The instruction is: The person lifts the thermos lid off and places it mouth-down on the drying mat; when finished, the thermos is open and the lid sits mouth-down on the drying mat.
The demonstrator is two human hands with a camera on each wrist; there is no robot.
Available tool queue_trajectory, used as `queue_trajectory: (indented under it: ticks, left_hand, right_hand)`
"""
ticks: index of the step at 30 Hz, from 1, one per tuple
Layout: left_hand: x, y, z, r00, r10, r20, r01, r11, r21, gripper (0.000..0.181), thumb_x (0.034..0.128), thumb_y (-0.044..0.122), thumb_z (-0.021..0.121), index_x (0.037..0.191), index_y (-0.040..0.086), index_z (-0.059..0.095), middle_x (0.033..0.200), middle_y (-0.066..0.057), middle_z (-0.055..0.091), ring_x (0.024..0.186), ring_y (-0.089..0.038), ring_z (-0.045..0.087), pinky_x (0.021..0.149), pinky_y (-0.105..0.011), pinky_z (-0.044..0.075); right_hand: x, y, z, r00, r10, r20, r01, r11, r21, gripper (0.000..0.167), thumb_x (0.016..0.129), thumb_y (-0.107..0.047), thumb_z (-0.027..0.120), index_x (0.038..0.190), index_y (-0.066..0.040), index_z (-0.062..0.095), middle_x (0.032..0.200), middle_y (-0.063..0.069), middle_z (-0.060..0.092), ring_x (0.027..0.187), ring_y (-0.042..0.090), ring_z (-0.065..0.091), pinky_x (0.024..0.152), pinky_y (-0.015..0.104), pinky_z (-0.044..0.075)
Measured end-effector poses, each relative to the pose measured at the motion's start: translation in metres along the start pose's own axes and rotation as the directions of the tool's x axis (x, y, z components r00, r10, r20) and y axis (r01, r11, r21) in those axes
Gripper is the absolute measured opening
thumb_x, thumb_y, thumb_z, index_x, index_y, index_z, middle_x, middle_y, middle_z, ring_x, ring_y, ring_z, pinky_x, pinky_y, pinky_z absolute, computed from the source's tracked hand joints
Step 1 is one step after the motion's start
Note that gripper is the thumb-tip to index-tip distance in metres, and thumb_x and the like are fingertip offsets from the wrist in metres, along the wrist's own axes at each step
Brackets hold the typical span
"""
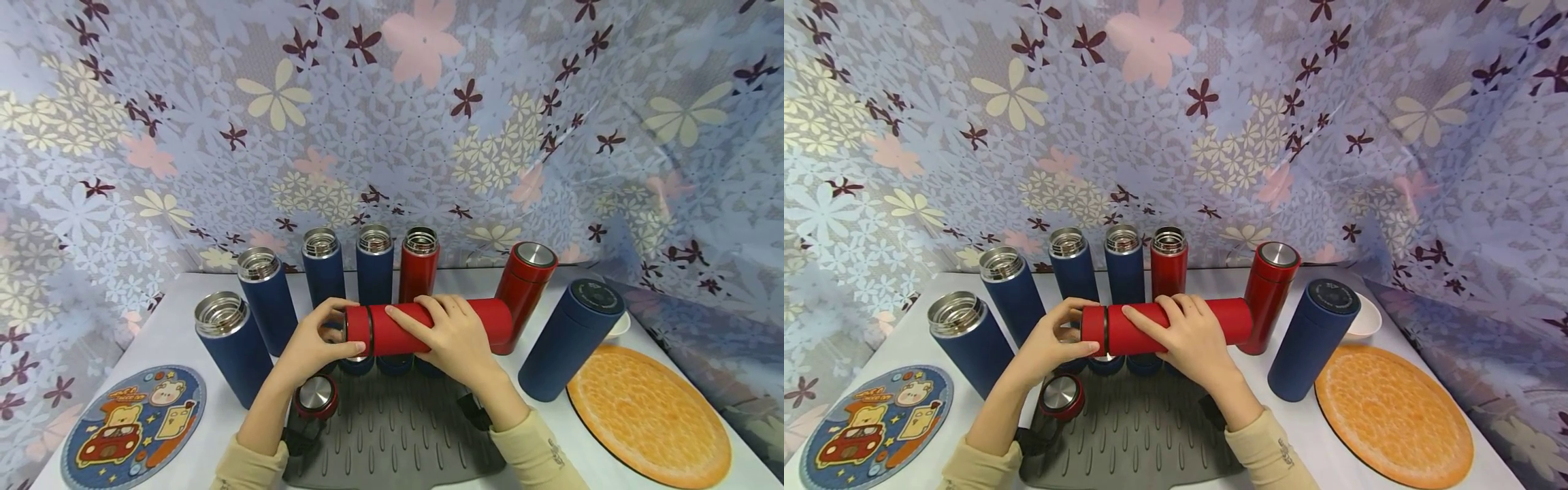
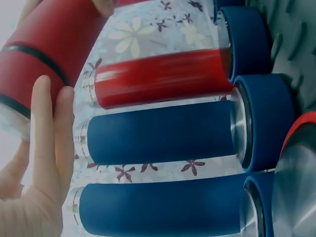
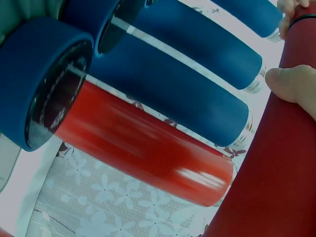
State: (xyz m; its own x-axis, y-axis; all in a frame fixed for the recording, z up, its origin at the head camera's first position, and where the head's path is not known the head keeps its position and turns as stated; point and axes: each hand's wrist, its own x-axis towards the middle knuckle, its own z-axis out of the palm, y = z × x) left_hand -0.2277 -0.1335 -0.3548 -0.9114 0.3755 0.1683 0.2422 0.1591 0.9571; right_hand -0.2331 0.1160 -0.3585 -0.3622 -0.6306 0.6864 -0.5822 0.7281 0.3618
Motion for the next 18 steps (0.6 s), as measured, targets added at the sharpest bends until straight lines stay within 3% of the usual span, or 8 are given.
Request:
queue_trajectory:
  ticks: [7, 9, 11, 13, 15, 18]
  left_hand:
    - [0.0022, 0.0013, 0.0056, 0.991, -0.114, -0.066, 0.115, 0.993, 0.013, 0.044, 0.0868, 0.026, 0.064, 0.122, 0.005, 0.050, 0.098, -0.018, 0.063, 0.074, -0.021, 0.067, 0.069, -0.034, 0.056]
    - [0.0024, 0.0010, 0.0049, 0.993, -0.107, -0.049, 0.109, 0.994, 0.026, 0.048, 0.0882, 0.030, 0.062, 0.126, 0.006, 0.047, 0.105, -0.018, 0.062, 0.080, -0.023, 0.066, 0.070, -0.035, 0.056]
    - [0.0016, 0.0006, 0.0028, 0.999, -0.049, -0.011, 0.050, 0.998, 0.031, 0.055, 0.0864, 0.028, 0.065, 0.133, 0.009, 0.042, 0.122, -0.016, 0.054, 0.095, -0.026, 0.063, 0.075, -0.037, 0.054]
    - [0.0008, -0.0005, 0.0002, 0.998, 0.055, 0.036, -0.056, 0.997, 0.051, 0.065, 0.0816, 0.019, 0.071, 0.137, 0.013, 0.038, 0.137, -0.013, 0.040, 0.113, -0.028, 0.053, 0.084, -0.040, 0.051]
    - [0.0002, -0.0019, -0.0018, 0.982, 0.171, 0.079, -0.175, 0.983, 0.060, 0.073, 0.0758, 0.008, 0.075, 0.138, 0.015, 0.037, 0.144, -0.011, 0.027, 0.125, -0.030, 0.040, 0.090, -0.044, 0.047]
    - [0.0006, -0.0029, -0.0026, 0.955, 0.282, 0.096, -0.291, 0.953, 0.089, 0.071, 0.0713, 0.000, 0.077, 0.133, 0.013, 0.045, 0.143, -0.011, 0.030, 0.127, -0.030, 0.036, 0.093, -0.042, 0.046]
  right_hand:
    - [0.0001, 0.0013, -0.0009, 1.000, -0.004, -0.015, 0.003, 1.000, -0.012, 0.094, 0.048, -0.039, 0.090, 0.133, -0.029, 0.049, 0.103, 0.012, 0.060, 0.088, 0.030, 0.057, 0.078, 0.042, 0.049]
    - [-0.0002, 0.0016, -0.0009, 1.000, -0.002, -0.006, 0.001, 1.000, -0.015, 0.093, 0.050, -0.039, 0.089, 0.133, -0.029, 0.049, 0.104, 0.012, 0.060, 0.088, 0.030, 0.057, 0.079, 0.042, 0.048]
    - [-0.0006, 0.0024, -0.0012, 1.000, 0.002, 0.000, -0.002, 1.000, -0.020, 0.092, 0.051, -0.039, 0.089, 0.133, -0.029, 0.049, 0.103, 0.012, 0.060, 0.088, 0.030, 0.057, 0.079, 0.042, 0.048]
    - [-0.0011, 0.0037, -0.0013, 1.000, 0.007, 0.003, -0.007, 1.000, -0.021, 0.092, 0.051, -0.038, 0.089, 0.133, -0.029, 0.049, 0.103, 0.012, 0.060, 0.088, 0.031, 0.058, 0.079, 0.043, 0.049]
    - [-0.0018, 0.0053, -0.0009, 1.000, 0.010, 0.000, -0.010, 1.000, -0.020, 0.092, 0.050, -0.038, 0.089, 0.132, -0.029, 0.049, 0.103, 0.012, 0.060, 0.088, 0.031, 0.058, 0.078, 0.043, 0.049]
    - [-0.0022, 0.0075, 0.0000, 1.000, 0.010, -0.006, -0.010, 1.000, -0.013, 0.094, 0.048, -0.038, 0.090, 0.132, -0.028, 0.049, 0.102, 0.013, 0.061, 0.087, 0.032, 0.058, 0.078, 0.044, 0.049]
